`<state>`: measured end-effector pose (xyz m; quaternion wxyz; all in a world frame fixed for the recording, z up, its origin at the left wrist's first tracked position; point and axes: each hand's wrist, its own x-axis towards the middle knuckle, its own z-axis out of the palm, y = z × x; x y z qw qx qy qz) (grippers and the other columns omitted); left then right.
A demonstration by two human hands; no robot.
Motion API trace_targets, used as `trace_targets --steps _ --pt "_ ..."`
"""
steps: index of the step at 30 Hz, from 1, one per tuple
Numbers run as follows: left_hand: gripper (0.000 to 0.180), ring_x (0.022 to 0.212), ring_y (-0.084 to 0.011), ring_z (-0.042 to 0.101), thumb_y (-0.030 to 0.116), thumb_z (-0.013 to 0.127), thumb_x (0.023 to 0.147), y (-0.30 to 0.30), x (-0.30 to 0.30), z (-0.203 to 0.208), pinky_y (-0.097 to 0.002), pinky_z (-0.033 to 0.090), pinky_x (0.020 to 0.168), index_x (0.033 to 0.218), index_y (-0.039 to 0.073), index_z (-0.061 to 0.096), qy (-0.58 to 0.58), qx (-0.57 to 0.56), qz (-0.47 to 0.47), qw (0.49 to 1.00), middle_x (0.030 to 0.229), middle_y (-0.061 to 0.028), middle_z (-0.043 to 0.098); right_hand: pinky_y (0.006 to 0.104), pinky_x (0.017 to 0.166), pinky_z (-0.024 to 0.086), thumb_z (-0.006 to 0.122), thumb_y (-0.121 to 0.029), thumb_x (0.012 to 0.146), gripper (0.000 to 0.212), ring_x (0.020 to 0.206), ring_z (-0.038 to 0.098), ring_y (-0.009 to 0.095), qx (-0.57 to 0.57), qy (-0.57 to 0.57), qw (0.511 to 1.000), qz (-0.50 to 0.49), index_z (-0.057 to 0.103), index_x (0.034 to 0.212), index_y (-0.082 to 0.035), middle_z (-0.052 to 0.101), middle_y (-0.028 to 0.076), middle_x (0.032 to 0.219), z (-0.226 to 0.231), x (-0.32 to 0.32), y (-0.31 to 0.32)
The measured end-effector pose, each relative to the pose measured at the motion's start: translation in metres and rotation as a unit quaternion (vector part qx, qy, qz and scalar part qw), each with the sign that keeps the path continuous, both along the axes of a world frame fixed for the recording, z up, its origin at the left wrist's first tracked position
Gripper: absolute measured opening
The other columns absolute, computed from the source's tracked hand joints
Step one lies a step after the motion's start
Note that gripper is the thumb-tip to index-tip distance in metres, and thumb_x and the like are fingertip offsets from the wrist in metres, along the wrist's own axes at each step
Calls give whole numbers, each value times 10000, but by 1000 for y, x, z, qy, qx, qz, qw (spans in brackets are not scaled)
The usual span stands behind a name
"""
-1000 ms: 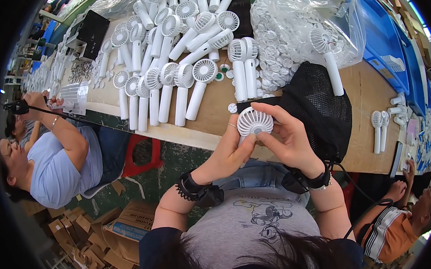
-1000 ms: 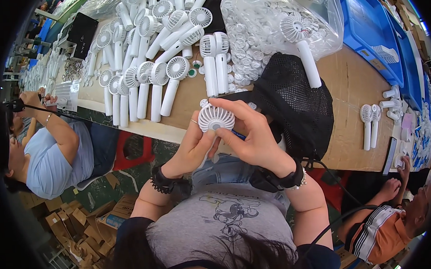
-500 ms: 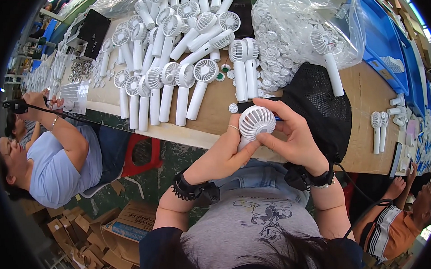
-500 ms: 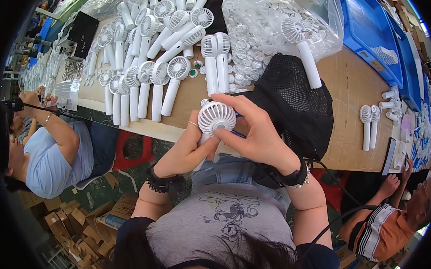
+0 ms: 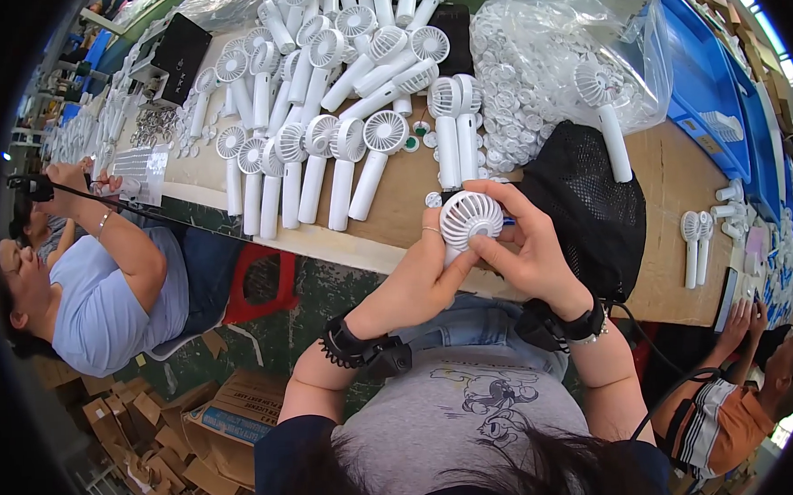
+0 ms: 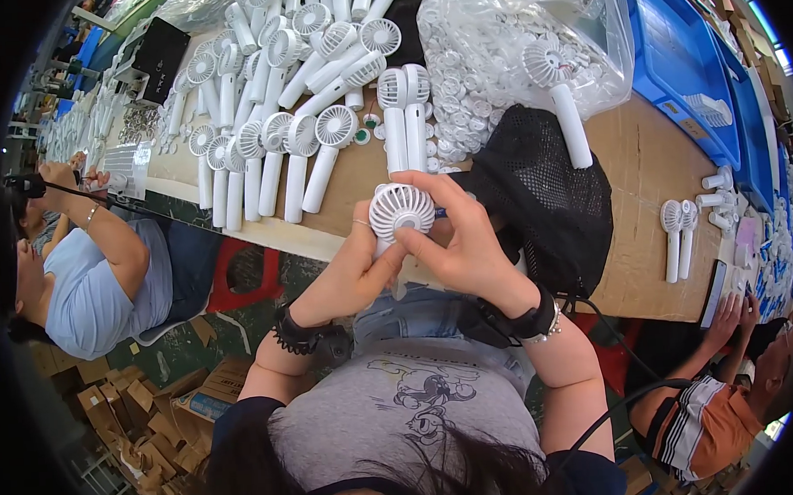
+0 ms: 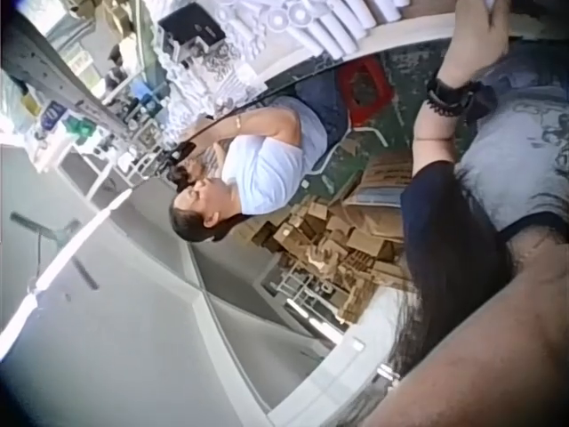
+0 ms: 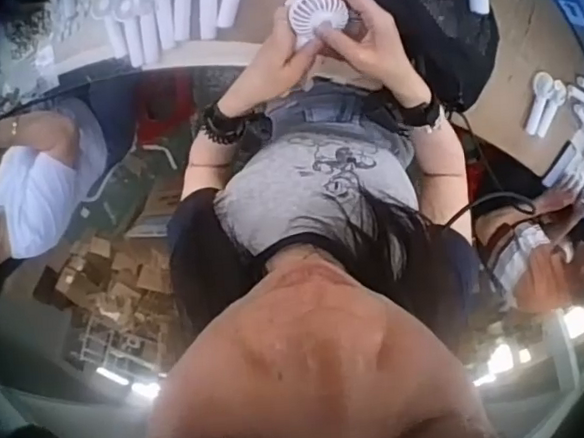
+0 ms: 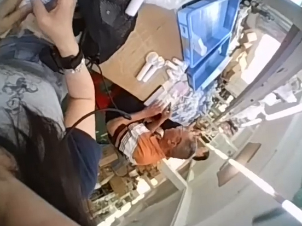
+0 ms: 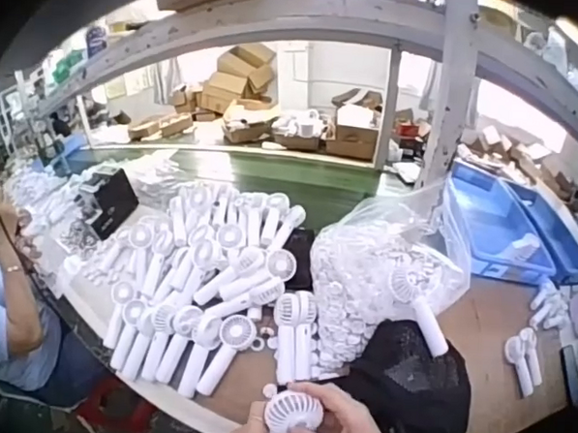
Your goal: The person assembles a handheld fan by inserting a small circuit board into the fan head, trimming wires with pliers, and snapping a plastic cover into place. After completing the assembly, they set the fan down and pick up another to repeat the process.
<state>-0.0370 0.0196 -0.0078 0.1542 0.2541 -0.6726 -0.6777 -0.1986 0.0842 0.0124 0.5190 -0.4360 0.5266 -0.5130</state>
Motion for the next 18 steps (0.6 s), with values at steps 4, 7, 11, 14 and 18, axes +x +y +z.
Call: trace_targets --steps 4,7,11,14,18 --pt "416 629 -150 542 54 455 915 -9 -5 4 -274 461 551 1263 54 226 55 240 -19 969 865 -94 513 302 929 428 563 -19 836 498 1100 497 147 6 -64 998 11 395 1305 14 487 93 1215 -5 -8 -7" --pt "410 564 -113 501 48 441 916 -9 -5 9 -248 438 487 1269 89 236 144 371 5 918 812 -68 488 294 909 433 548 -31 852 494 1083 498 142 -25 -91 996 6 383 1316 13 490 91 1207 -9 -7 -6" --pt "402 587 -129 509 81 438 920 -17 3 15 -260 450 501 1272 118 250 213 437 -24 874 844 -80 493 269 864 449 533 -17 860 490 1043 502 128 -65 -95 993 -21 375 1323 9 507 89 1171 -9 -5 6" --pt "407 594 -130 509 102 439 921 -14 8 24 -260 452 504 1281 126 251 233 443 -37 865 898 -99 503 271 872 441 530 -26 863 481 1032 504 125 -66 -72 995 -25 384 1320 4 523 89 1157 -6 -6 16" --pt "426 602 -131 513 96 446 917 -4 14 36 -260 457 514 1291 123 243 234 433 -36 870 939 -112 504 271 869 439 538 -24 857 472 1018 510 125 -79 -25 996 -30 405 1309 -3 537 91 1140 2 -7 28"
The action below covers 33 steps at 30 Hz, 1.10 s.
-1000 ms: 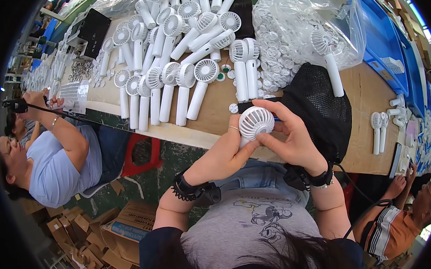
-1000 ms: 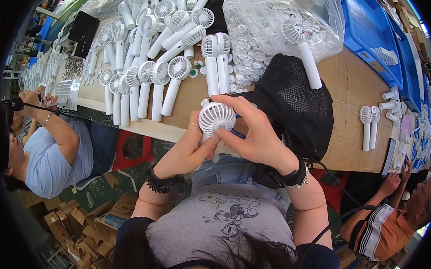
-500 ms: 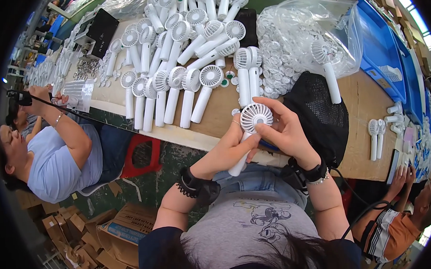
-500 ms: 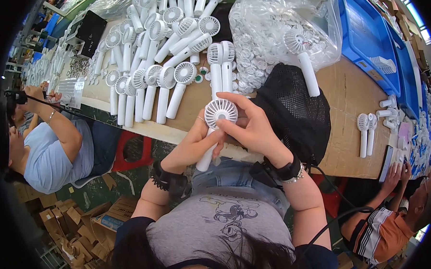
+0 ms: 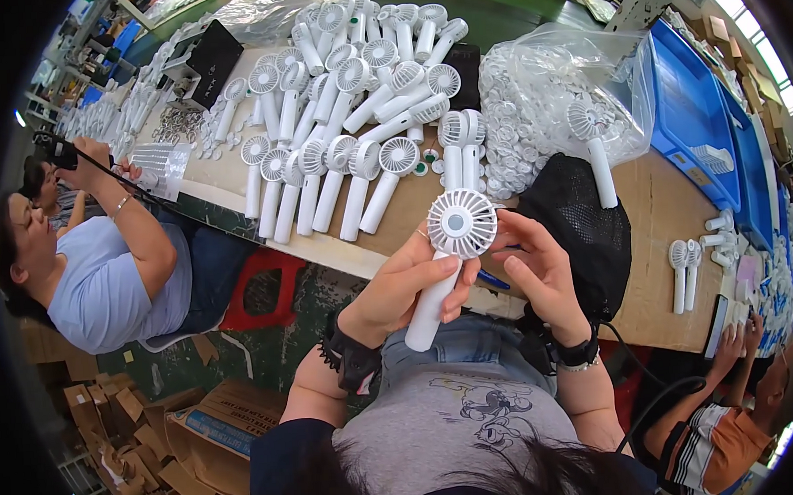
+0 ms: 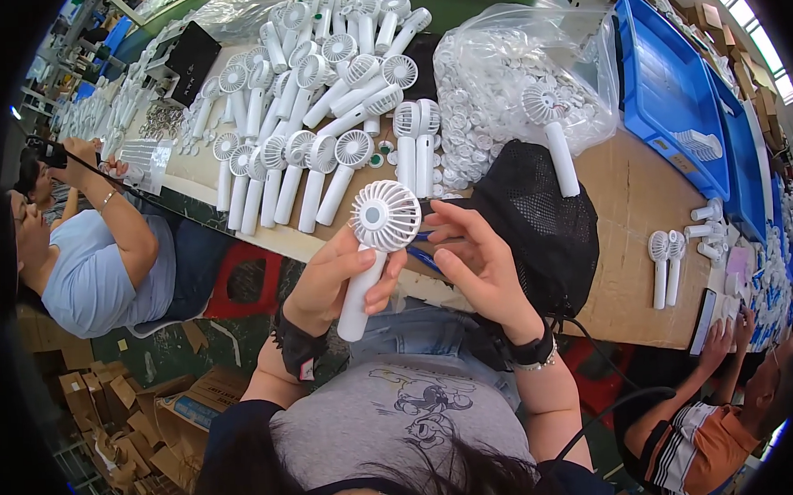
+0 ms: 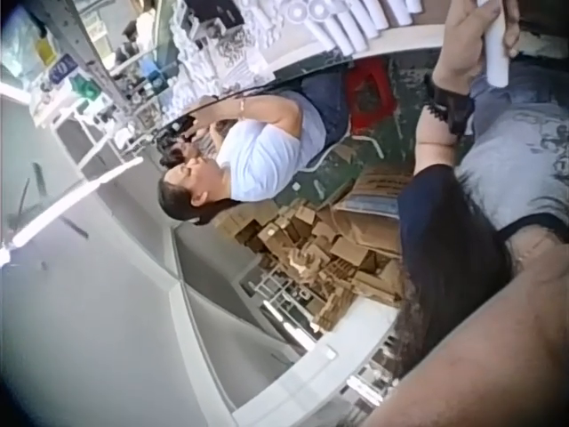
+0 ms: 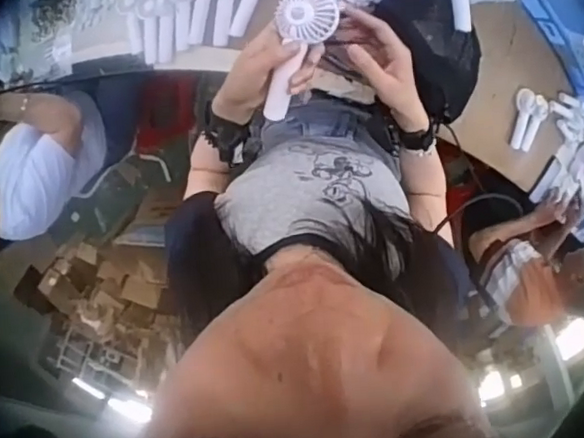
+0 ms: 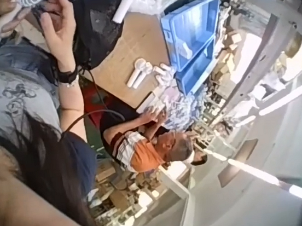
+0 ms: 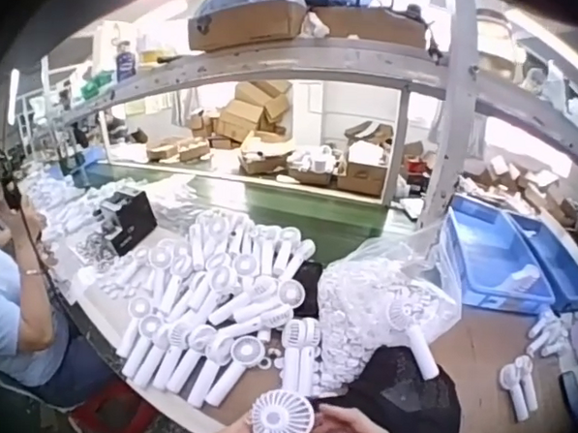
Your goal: The person assembles a handheld fan by inserting a small circuit board into the fan head, trimming wires with pliers, and snapping a plastic cover into place. After completing the assembly, they set the fan down and pick up another to repeat the process.
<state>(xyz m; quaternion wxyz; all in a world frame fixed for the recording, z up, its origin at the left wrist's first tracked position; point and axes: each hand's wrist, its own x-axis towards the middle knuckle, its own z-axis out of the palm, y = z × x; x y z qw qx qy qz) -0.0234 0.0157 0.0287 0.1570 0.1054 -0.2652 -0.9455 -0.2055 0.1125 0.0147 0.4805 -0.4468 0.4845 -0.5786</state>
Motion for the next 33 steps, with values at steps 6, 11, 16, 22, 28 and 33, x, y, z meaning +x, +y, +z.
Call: trace_targets --steps 6,11,16,22,28,33 --pt "447 617 -129 517 89 452 913 18 4 12 -264 465 529 1302 124 232 -6 -62 33 998 936 -106 505 273 864 439 548 -30 849 456 992 517 122 -16 11 1000 -12 434 1291 -9 534 89 1146 4 1 24" --pt "490 640 -114 518 56 454 905 37 8 14 -260 469 556 1319 112 198 -25 -165 57 984 943 -96 500 290 895 423 571 -100 838 507 1005 526 143 -20 14 1000 -8 408 1303 20 526 116 1170 8 8 44" --pt "543 655 -124 507 -2 441 873 65 11 22 -256 456 577 1338 103 183 -59 -295 89 950 967 -110 493 283 871 439 573 -40 825 493 1030 520 134 -73 28 997 -8 430 1296 -13 531 89 1152 19 16 61" --pt "595 677 -93 493 3 449 886 94 17 21 -238 455 596 1370 112 122 -64 -345 73 934 994 -77 477 301 904 431 590 -47 816 532 1098 506 157 -137 33 990 -30 407 1315 -16 510 98 1199 26 36 76" --pt "673 678 -62 473 24 463 901 112 25 7 -219 448 590 1411 121 35 -69 -367 54 926 1032 -59 463 294 930 402 580 -69 830 583 1114 490 139 -105 42 993 -32 339 1355 13 494 92 1243 24 54 89" --pt "673 658 -52 456 30 464 903 124 34 4 -205 435 570 1413 134 37 -77 -395 62 914 1046 -61 451 279 925 408 608 -53 820 574 1094 503 129 -105 13 994 -17 359 1334 10 513 84 1209 16 64 96"
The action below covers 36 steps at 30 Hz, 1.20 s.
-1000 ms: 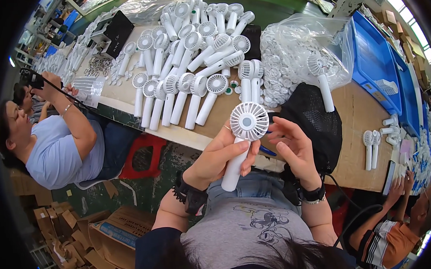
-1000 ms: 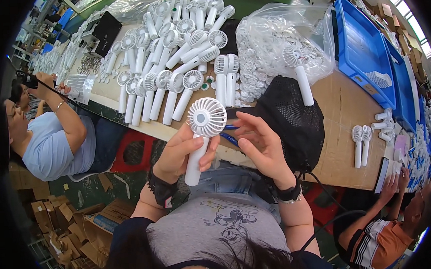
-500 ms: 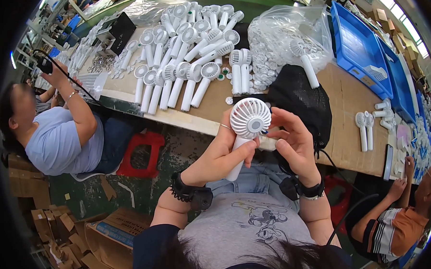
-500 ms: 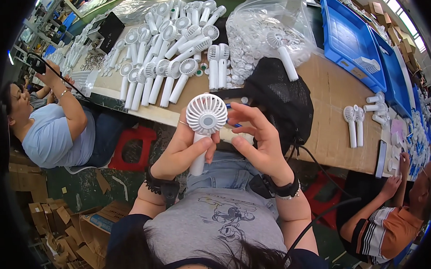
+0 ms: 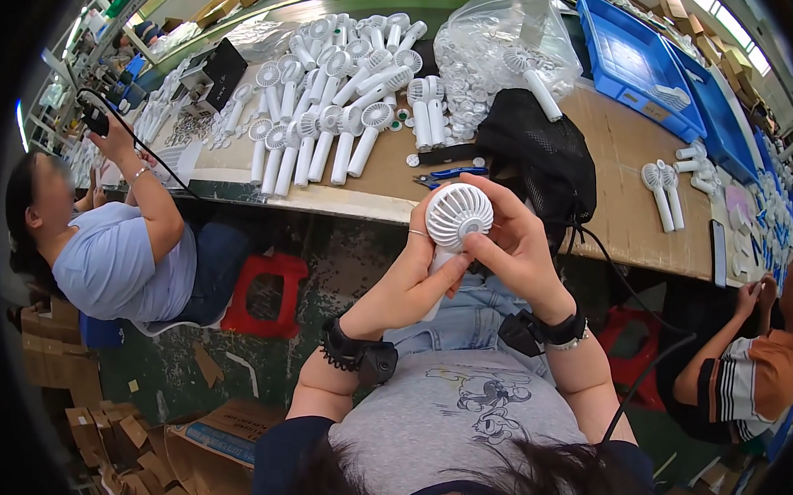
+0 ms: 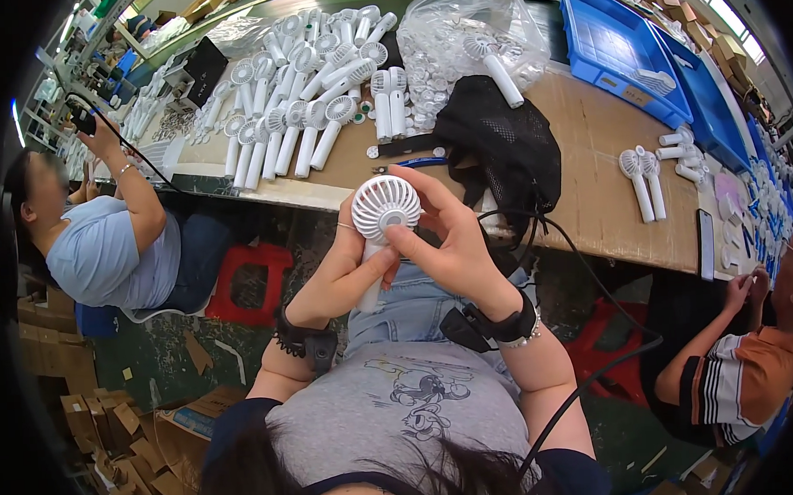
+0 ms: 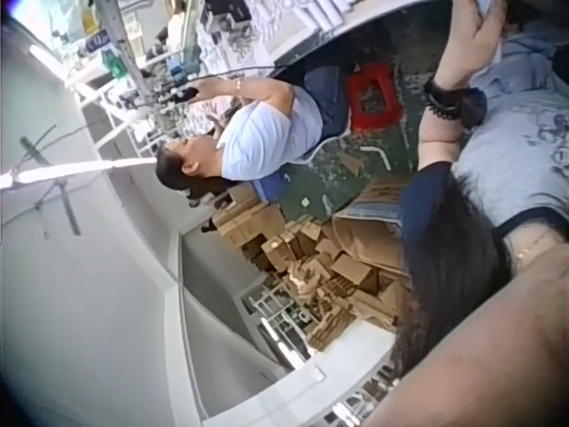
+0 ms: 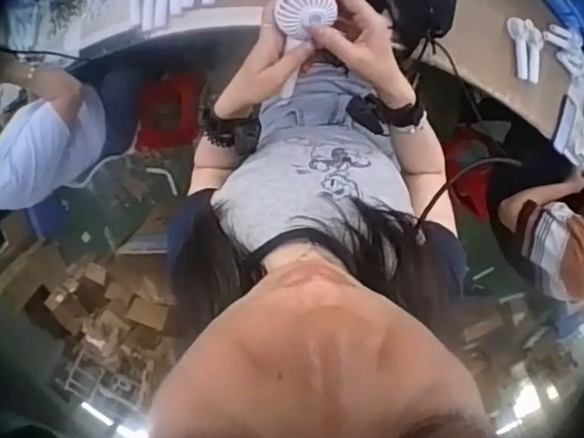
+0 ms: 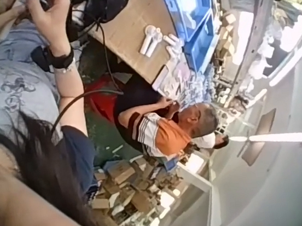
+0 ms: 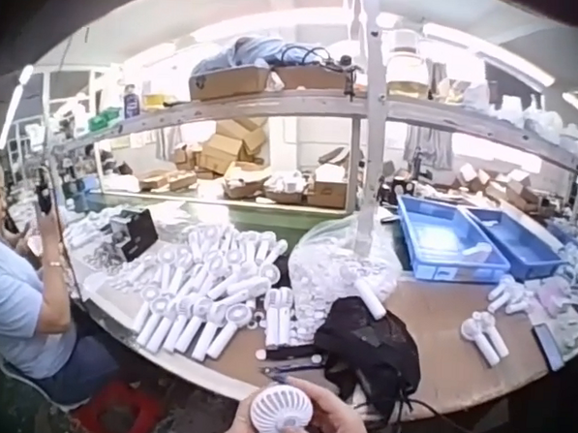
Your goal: The person assembles a handheld fan by inserting a small circuit board into the fan head, trimming wires with pliers, and snapping a plastic cover into place. After completing the assembly, they set the fan down and pick up another to repeat the process.
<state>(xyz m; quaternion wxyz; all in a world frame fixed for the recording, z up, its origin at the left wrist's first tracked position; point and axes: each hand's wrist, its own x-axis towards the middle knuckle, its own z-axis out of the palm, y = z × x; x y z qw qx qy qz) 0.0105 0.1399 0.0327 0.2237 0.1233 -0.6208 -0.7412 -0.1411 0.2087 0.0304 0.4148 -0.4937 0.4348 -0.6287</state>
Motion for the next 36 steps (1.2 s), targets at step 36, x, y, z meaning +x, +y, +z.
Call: trace_targets --steps 36 --pt "443 650 -79 498 74 479 910 -19 39 -37 -210 430 565 1281 47 237 -74 36 60 995 856 -37 484 287 809 456 668 -24 737 346 963 553 218 -116 382 902 -165 575 1069 -53 522 104 1100 -18 37 -31"
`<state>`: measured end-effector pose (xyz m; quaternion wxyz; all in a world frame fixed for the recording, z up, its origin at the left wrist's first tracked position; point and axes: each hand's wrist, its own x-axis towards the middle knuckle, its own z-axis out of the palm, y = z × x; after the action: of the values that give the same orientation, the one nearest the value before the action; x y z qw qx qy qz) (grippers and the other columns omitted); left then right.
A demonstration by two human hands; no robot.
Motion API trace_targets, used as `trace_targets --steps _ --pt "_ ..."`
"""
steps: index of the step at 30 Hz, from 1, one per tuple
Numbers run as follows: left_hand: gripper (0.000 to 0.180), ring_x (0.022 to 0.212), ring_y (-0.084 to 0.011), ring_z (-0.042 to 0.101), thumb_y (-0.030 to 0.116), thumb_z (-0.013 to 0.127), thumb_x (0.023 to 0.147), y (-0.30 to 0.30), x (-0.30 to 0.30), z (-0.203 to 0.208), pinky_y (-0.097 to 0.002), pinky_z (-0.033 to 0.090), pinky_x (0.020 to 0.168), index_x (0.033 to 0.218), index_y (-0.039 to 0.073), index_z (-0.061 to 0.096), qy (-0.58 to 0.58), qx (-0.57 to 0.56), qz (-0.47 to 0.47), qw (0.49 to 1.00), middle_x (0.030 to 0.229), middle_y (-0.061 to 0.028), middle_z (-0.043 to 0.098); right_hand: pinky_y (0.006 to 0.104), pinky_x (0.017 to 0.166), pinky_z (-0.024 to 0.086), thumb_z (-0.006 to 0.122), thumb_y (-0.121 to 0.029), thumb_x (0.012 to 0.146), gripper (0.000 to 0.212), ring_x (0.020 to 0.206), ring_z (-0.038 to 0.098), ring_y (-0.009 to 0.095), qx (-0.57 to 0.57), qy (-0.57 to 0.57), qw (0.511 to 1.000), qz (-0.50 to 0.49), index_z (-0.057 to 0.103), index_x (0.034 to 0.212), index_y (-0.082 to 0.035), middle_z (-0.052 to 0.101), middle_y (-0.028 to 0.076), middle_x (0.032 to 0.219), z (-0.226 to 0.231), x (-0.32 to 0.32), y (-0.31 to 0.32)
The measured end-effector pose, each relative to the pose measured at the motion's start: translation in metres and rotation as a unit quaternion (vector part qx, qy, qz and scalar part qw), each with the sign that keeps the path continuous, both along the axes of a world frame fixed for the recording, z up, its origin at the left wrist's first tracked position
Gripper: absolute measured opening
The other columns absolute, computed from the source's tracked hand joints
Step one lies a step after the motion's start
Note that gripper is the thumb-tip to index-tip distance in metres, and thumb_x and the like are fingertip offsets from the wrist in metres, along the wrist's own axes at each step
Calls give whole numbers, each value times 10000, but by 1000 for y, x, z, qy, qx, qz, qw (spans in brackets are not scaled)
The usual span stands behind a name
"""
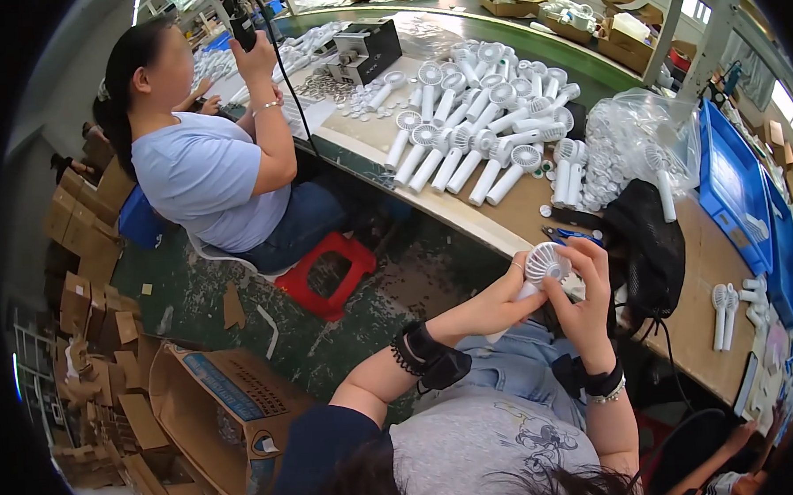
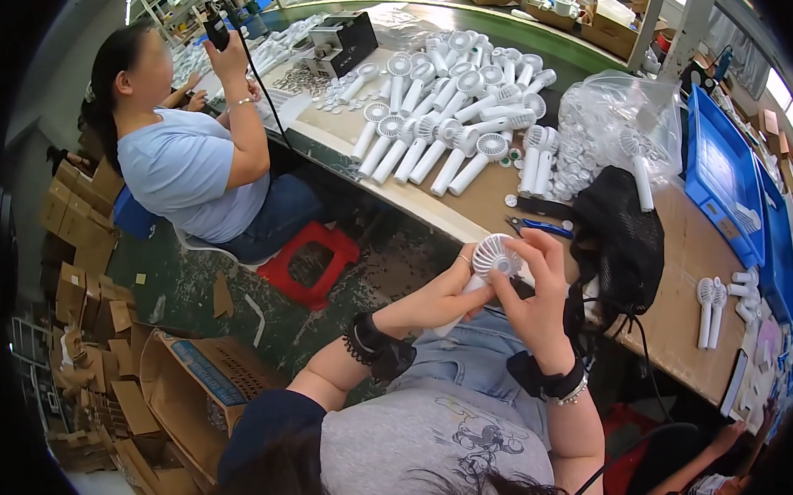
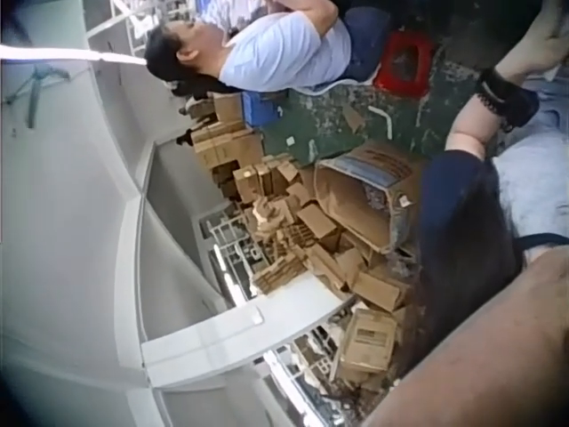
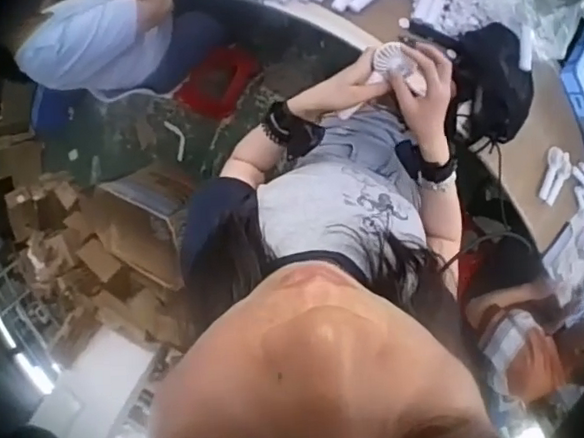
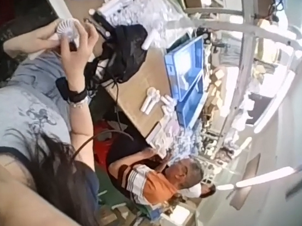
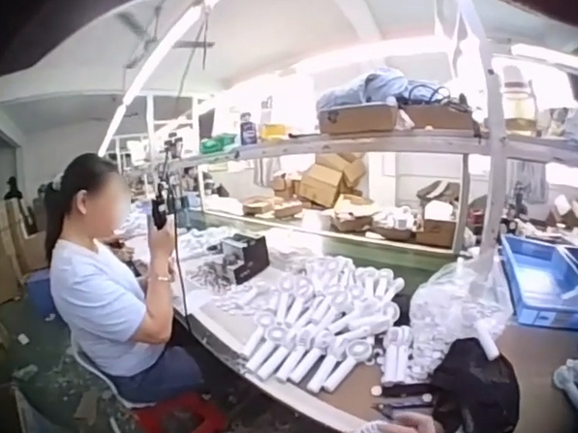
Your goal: The person assembles a handheld fan by inserting a small circuit board into the fan head, trimming wires with pliers, and snapping a plastic cover into place. After completing the assembly, they set the fan down and pick up another to repeat the process.
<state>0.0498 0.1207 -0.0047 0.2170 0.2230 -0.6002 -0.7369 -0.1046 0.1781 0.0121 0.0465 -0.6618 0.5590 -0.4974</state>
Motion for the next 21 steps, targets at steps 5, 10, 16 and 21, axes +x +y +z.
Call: trace_targets --steps 5,10,16,21 --pt "420 584 -57 470 59 468 916 -15 10 -13 -193 403 508 1272 60 245 18 33 -19 999 814 -18 469 315 730 469 714 -49 667 266 877 565 276 -17 11 998 62 619 914 -63 545 136 1027 -14 -6 -20" --pt "450 581 -61 470 92 480 919 -22 9 -32 -198 407 500 1293 79 230 46 68 -62 995 824 -12 462 313 646 481 705 -29 680 218 776 575 246 -9 65 993 101 567 849 -35 548 147 977 -19 -5 -31" --pt "471 581 -58 466 97 482 922 -24 4 -46 -197 409 505 1314 87 221 36 119 -92 988 837 -12 458 331 543 458 695 -31 661 190 678 559 271 -17 49 991 120 515 720 -28 556 158 912 -50 -7 -42" --pt "503 586 -60 469 95 482 918 -35 -1 -55 -202 421 509 1344 109 214 -3 102 -85 991 842 -7 460 336 560 459 688 -37 662 194 693 559 275 -51 25 991 121 499 700 -25 548 166 908 -61 -14 -49"
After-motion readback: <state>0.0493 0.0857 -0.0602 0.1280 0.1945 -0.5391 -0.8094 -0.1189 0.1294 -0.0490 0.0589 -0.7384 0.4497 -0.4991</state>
